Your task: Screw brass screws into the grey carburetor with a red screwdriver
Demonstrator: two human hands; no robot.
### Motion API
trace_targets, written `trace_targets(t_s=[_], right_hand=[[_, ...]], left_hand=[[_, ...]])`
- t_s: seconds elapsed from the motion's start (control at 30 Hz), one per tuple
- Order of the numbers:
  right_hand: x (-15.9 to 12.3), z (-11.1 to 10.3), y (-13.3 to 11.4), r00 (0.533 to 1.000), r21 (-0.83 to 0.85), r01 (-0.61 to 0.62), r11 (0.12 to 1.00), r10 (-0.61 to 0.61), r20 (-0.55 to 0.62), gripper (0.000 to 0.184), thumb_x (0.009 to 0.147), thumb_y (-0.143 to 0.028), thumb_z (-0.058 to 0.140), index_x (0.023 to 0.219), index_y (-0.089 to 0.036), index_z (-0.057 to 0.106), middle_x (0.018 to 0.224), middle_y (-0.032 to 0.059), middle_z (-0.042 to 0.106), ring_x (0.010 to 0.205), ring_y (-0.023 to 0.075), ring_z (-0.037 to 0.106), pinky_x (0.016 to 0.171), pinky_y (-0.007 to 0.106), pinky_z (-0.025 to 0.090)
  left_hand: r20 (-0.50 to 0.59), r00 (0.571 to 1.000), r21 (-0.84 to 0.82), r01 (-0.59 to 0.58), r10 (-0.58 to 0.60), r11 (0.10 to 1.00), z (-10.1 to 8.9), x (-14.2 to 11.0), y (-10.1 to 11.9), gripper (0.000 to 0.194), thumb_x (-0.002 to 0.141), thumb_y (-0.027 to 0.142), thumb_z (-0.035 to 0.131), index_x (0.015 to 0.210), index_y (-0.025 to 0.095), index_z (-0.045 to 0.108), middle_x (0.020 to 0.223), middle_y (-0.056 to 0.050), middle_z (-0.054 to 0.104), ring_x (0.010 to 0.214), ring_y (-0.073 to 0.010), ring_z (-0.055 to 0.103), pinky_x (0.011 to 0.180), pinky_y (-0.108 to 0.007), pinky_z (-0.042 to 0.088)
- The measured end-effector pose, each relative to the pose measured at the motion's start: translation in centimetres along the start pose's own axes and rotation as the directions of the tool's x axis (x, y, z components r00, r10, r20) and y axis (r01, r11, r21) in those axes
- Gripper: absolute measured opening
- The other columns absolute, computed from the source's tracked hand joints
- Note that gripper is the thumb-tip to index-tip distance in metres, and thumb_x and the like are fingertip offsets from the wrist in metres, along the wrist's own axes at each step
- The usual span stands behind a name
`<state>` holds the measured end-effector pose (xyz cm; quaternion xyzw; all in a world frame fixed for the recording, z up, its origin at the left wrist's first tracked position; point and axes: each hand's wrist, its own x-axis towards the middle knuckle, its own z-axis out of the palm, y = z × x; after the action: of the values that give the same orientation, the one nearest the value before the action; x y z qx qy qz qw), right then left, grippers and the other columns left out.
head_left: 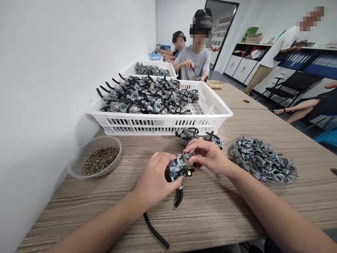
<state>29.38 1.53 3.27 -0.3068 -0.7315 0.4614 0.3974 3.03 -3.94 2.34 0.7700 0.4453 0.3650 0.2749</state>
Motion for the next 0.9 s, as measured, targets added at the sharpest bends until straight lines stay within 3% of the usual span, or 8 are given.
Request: trace_targets(t_s=[0.1,0.33,0.53,0.73,0.9], right_hand=[[0.0,0.2,-0.2,1.000,0.011,0.021,1.000,-0.021,0.020,0.026,0.092,-0.030,0.096,0.116,-0.027,0.088,0.110,0.0054,0.074,0.086,0.0135,0.068,0.064,0.022,0.058],[-0.3,0.1,0.0,0.999,-0.035,0.027,0.999,-0.026,0.047,0.025,0.094,-0.030,0.094,0.118,-0.029,0.087,0.113,0.0063,0.075,0.094,0.0175,0.070,0.077,0.029,0.062],[-0.7,0.7,0.2,0.996,-0.002,-0.058,0.998,0.058,0.062,0.025,0.095,-0.033,0.093,0.119,-0.028,0.086,0.115,0.0054,0.076,0.098,0.0184,0.070,0.086,0.032,0.058],[-0.7,0.6,1.2,0.994,0.083,-0.089,0.993,0.083,0.076,0.027,0.087,-0.035,0.100,0.108,-0.025,0.087,0.102,0.0036,0.073,0.089,0.0167,0.067,0.082,0.031,0.057],[-0.5,0.3,1.5,0.989,0.172,-0.123,0.977,0.107,0.099,0.028,0.083,-0.034,0.103,0.103,-0.023,0.088,0.098,0.0027,0.073,0.086,0.0152,0.069,0.079,0.029,0.060]], left_hand=[[-0.001,0.996,-0.014,-0.088,0.088,0.996,-0.2,-0.1,0.3,0.039,0.085,0.027,0.088,0.122,0.023,0.080,0.126,-0.013,0.082,0.122,-0.0393,0.069,0.111,-0.055,0.054],[0.009,0.997,-0.085,-0.076,0.077,0.993,-1.0,0.2,-0.7,0.040,0.082,0.034,0.095,0.120,0.027,0.087,0.120,-0.010,0.086,0.113,-0.0375,0.071,0.104,-0.052,0.055],[0.063,0.991,-0.078,-0.116,0.121,0.990,-1.0,0.3,-0.6,0.031,0.084,0.047,0.096,0.110,0.029,0.091,0.108,-0.008,0.088,0.093,-0.0323,0.074,0.095,-0.047,0.055],[0.115,0.991,-0.093,-0.053,0.064,0.994,-1.3,0.6,-0.2,0.026,0.083,0.047,0.097,0.098,0.027,0.091,0.100,-0.007,0.088,0.088,-0.0297,0.073,0.088,-0.043,0.054],[0.107,0.993,-0.124,-0.040,0.054,0.991,-1.4,0.8,0.0,0.027,0.080,0.044,0.098,0.101,0.028,0.092,0.095,-0.006,0.088,0.085,-0.0289,0.072,0.090,-0.044,0.055]])
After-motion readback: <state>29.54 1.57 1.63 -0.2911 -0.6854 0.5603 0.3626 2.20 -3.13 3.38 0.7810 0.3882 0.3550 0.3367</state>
